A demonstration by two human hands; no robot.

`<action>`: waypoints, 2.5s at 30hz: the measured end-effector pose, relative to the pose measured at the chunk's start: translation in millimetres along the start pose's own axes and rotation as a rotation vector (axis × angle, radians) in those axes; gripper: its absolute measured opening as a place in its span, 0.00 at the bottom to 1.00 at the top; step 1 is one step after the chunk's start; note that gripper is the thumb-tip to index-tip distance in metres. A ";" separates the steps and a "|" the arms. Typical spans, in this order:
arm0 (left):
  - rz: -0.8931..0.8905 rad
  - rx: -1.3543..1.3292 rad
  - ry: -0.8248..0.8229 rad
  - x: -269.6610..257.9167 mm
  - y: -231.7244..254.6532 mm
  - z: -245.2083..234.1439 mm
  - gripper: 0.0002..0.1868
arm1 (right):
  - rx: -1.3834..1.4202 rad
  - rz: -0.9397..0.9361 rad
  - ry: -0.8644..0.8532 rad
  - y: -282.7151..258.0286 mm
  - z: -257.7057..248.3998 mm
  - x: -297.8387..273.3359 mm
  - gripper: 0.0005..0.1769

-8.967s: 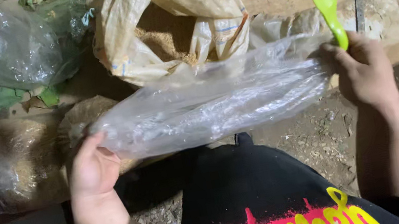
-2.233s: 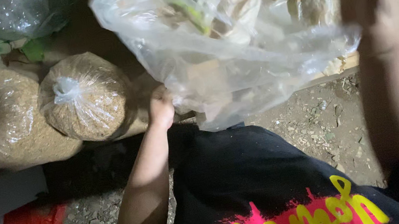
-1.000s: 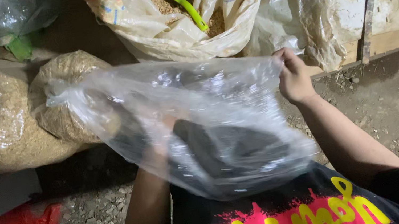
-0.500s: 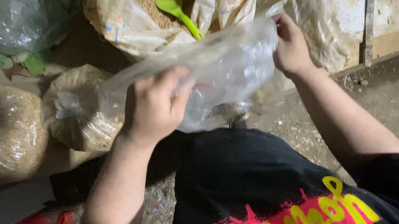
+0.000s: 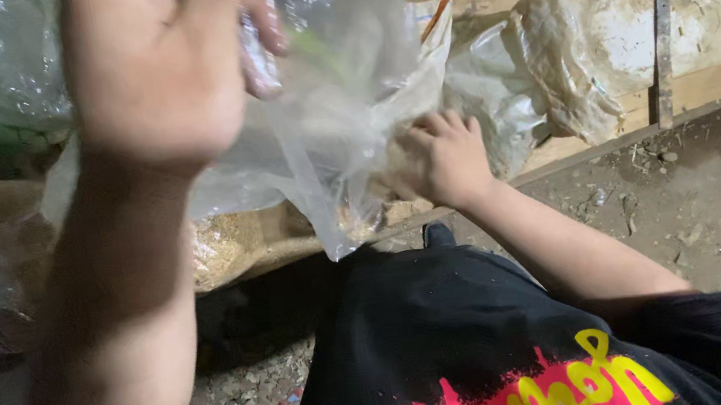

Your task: The person scoops grains from a large sack using a green scoop and transfers them into a clear plastic bag. The person repeatedly fills the bag and adjusts its position on the table.

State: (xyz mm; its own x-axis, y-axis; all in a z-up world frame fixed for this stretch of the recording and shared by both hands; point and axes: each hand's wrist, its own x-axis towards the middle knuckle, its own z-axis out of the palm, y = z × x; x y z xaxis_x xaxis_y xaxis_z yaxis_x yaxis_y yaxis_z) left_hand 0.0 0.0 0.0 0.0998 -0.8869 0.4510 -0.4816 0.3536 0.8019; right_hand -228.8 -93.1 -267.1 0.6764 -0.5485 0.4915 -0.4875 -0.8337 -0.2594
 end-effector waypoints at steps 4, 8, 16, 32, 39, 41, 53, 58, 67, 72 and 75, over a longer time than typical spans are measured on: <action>-0.140 0.102 0.121 -3.0 -2.4 -23.4 0.08 | 0.177 0.184 -0.242 0.9 0.6 12.5 0.09; -0.027 0.118 0.111 -11.6 -16.5 -43.1 0.11 | 0.045 0.022 -0.269 -8.1 1.4 4.2 0.35; 0.077 0.238 0.124 -28.7 -33.2 -87.2 0.11 | 0.625 0.175 -0.240 11.1 36.5 -3.2 0.05; 0.001 0.325 0.196 -34.4 -23.9 -105.5 0.09 | 0.151 -0.058 0.264 28.7 -12.8 -28.0 0.34; -0.021 0.344 0.171 -33.1 -25.5 -96.6 0.10 | 0.251 0.326 -0.158 7.2 25.1 2.2 0.14; -0.021 0.357 0.168 -32.9 -25.8 -96.5 0.10 | 0.364 0.354 -0.212 5.0 21.0 2.5 0.17; -0.064 0.421 0.152 -30.5 -36.3 -108.7 0.13 | 0.665 0.408 -0.164 32.2 81.6 17.4 0.11; -0.067 0.423 0.162 -36.8 -44.6 -109.6 0.14 | 1.067 0.438 -0.041 98.0 43.2 -7.8 0.03; -0.031 0.459 0.124 -19.7 -45.9 -81.2 0.17 | 0.665 0.140 0.081 86.5 -24.7 23.6 0.43; -0.029 0.556 0.120 -43.9 -55.5 -37.2 0.18 | 0.977 0.203 -0.129 46.3 -23.0 84.7 0.26; 0.028 0.692 0.158 -47.8 -60.1 -40.4 0.19 | 1.207 0.266 -0.188 34.6 -22.2 109.2 0.14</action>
State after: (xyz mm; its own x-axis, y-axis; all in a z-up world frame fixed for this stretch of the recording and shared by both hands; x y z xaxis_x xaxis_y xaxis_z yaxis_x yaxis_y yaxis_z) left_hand 59.3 33.2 -53.9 0.1791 -0.8078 0.5616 -0.9230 0.0596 0.3801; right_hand -184.1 -180.4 -204.0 0.7513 -0.6269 0.2063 0.1286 -0.1675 -0.9775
